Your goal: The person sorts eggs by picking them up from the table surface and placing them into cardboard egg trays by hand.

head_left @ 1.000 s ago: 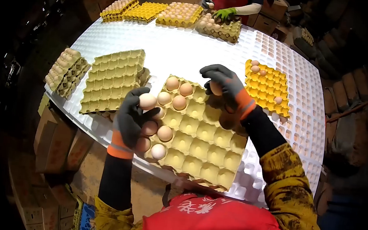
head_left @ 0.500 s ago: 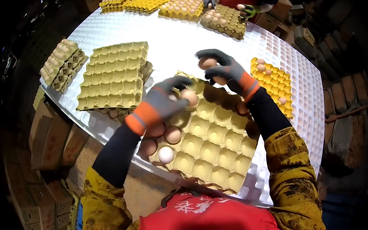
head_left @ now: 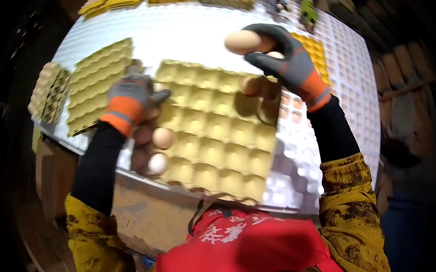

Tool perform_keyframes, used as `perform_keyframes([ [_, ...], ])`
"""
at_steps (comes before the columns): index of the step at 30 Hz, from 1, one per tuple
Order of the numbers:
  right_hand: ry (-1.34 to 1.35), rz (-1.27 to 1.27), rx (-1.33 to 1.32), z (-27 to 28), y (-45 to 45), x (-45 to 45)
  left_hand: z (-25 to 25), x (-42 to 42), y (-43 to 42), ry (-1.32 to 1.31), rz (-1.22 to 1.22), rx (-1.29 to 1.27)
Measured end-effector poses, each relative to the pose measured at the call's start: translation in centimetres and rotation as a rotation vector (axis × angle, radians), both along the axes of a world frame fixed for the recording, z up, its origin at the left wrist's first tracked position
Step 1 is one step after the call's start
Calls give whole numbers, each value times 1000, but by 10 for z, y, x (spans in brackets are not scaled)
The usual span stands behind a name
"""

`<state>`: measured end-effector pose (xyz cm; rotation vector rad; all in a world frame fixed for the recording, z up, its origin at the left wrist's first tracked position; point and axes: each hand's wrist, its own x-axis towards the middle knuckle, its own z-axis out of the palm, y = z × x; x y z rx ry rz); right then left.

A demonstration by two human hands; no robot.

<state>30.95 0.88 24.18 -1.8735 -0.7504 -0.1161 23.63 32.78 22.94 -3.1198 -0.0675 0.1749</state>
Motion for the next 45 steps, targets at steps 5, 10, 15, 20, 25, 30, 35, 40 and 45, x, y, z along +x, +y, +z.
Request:
perform_keyframes([
  [5,548,-374,134,-47,-182,-74,12,-10,17,-209,-92,-254],
  [10,590,-643,-156,-139,-291,-148,76,-96,-89,-136,50,-995],
  [15,267,-579,-516,-180,-308,-164,3,-143,-289,-161,-420,-1029],
  [20,257,-535,-543,-175,-284,-149,-136,-77,-360,-324,-262,-631],
  [25,302,-421,-770,-197,-260,-132,-196,-36,-383,-24,-202,-418],
  [30,528,-330,-423,-219,-302,-142,-224,-41,-355,-139,-129,-397],
  [35,517,-572,379,-233,-338,-139,-225,-37,-353,-337,187,-1352],
  [40,-218,-470,-388,-255,-340,-138,-248,-28,-347,-612,-1,-1195],
  [45,-149,-494,-177,-263,-338,-142,-294,-24,-347,-460,2,-1285],
])
